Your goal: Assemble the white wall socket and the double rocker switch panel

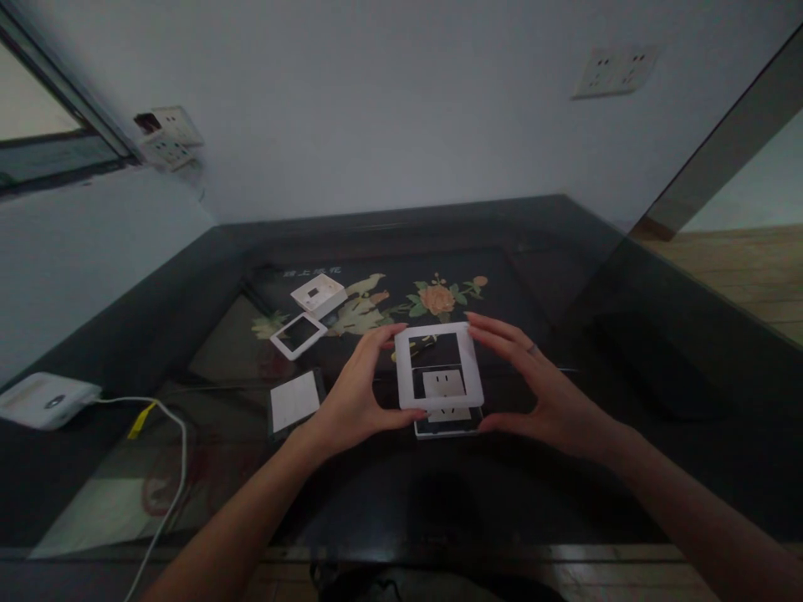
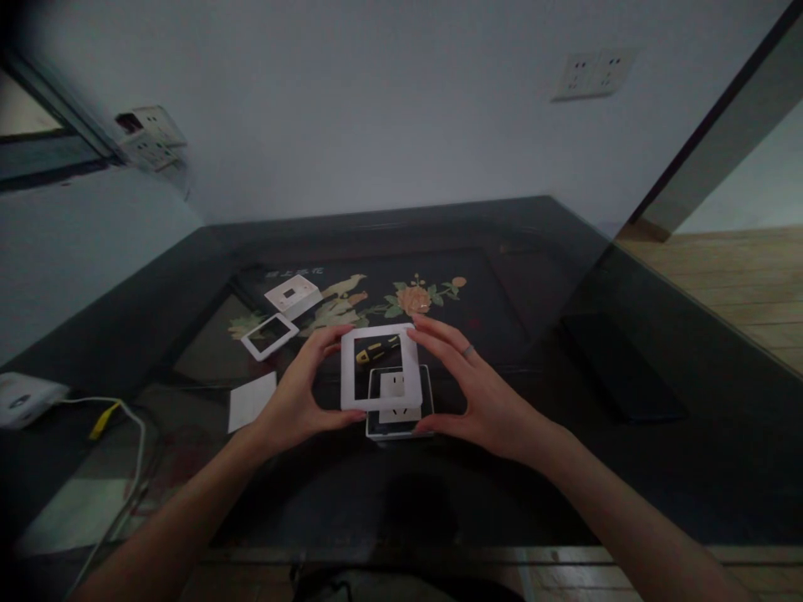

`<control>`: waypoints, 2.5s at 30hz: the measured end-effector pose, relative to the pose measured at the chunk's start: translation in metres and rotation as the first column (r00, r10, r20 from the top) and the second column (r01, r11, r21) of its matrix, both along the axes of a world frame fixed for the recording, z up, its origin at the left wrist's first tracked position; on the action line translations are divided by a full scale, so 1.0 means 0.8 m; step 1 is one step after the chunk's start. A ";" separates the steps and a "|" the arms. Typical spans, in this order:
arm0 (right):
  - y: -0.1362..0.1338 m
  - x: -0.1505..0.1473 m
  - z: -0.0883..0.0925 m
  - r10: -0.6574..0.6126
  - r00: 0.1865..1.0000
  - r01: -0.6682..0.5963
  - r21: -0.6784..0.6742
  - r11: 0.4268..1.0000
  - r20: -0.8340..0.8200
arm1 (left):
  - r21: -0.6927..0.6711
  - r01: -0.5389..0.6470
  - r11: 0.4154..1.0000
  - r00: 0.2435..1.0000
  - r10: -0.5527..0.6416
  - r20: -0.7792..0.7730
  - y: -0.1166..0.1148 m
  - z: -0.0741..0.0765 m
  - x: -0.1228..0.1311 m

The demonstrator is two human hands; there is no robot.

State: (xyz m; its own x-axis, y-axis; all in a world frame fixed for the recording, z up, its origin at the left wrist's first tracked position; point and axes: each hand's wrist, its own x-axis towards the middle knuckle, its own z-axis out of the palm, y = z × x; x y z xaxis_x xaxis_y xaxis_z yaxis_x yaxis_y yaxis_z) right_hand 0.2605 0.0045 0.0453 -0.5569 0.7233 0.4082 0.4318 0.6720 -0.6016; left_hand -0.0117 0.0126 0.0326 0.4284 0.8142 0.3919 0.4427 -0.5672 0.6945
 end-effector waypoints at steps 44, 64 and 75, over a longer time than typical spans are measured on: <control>0.005 0.011 -0.048 0.110 0.946 0.029 -0.419 0.907 0.305 | -0.443 -0.042 0.895 0.977 -0.056 -0.206 -0.019 -0.044 0.022; 0.005 0.011 -0.055 0.115 0.955 -0.001 -0.384 0.923 0.273 | -0.287 0.050 0.956 0.975 -0.109 -0.195 -0.024 -0.043 0.024; 0.004 0.014 -0.054 0.126 0.950 0.003 -0.413 0.911 0.285 | -0.174 0.083 0.981 0.958 -0.127 -0.257 -0.023 -0.050 0.022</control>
